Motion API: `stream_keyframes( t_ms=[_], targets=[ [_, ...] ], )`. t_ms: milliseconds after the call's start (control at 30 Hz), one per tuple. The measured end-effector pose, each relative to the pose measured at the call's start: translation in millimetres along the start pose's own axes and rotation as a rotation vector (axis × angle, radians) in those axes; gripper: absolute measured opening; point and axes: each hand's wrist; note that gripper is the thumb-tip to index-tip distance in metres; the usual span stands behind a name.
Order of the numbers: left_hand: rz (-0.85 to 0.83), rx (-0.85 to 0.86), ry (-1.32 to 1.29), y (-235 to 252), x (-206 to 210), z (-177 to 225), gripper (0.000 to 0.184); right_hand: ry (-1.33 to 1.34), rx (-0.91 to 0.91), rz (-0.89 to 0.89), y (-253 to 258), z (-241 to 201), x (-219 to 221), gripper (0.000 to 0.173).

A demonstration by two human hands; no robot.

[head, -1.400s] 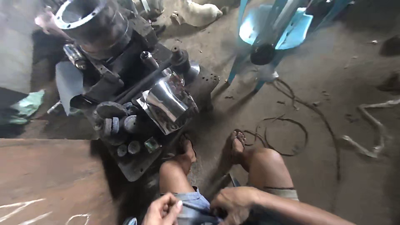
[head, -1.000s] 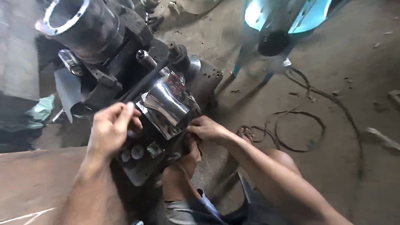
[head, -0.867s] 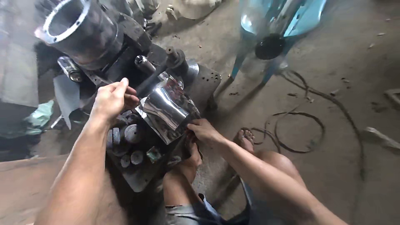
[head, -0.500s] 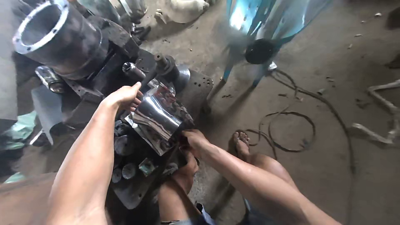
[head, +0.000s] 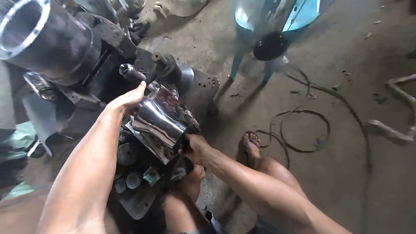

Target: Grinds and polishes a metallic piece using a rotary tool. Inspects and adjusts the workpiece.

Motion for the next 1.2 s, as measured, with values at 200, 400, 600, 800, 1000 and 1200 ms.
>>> stream_keyframes(
  t_ms=[200,400,600,800,1000,1200],
  targets=[
    [0.021,0.062,-0.008,-1.9,6.1,-8.2,0.104,-0.076,-0.131,0.023,7.1,10.2,3.2,0.028],
    [0.052,0.112,-0.060,-8.6,7.5,-16.4,0.101,-0.109,-0.261,-0.034,12.8,22.3,-0.3,0.030],
    [0.132,0.193,-0.173,-8.3,6.1,-35.1,0.091,-0.356,-0.594,-0.029,18.9,31.4,-6.1,0.031],
    [0.167,0.337,-0.258,-11.2,9.5,-49.5,0.082,-0.598,-0.723,0.040,30.1,45.0,-16.8,0.031],
    [0.134,0.424,-0.384,-7.9,9.7,-65.3,0.079,-0.606,-0.763,0.021,32.2,52.8,-16.8,0.030],
    [0.048,0.402,-0.310,-6.2,1.1,-61.4,0.082,-0.596,-0.728,0.032,33.1,49.2,-19.5,0.032]
  ],
)
Point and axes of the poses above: each hand's wrist, its own y-axis towards the middle knuckle, its own x-axis out of the palm, z = x × y, and after that the axes turned 12 degrees about x, right-handed
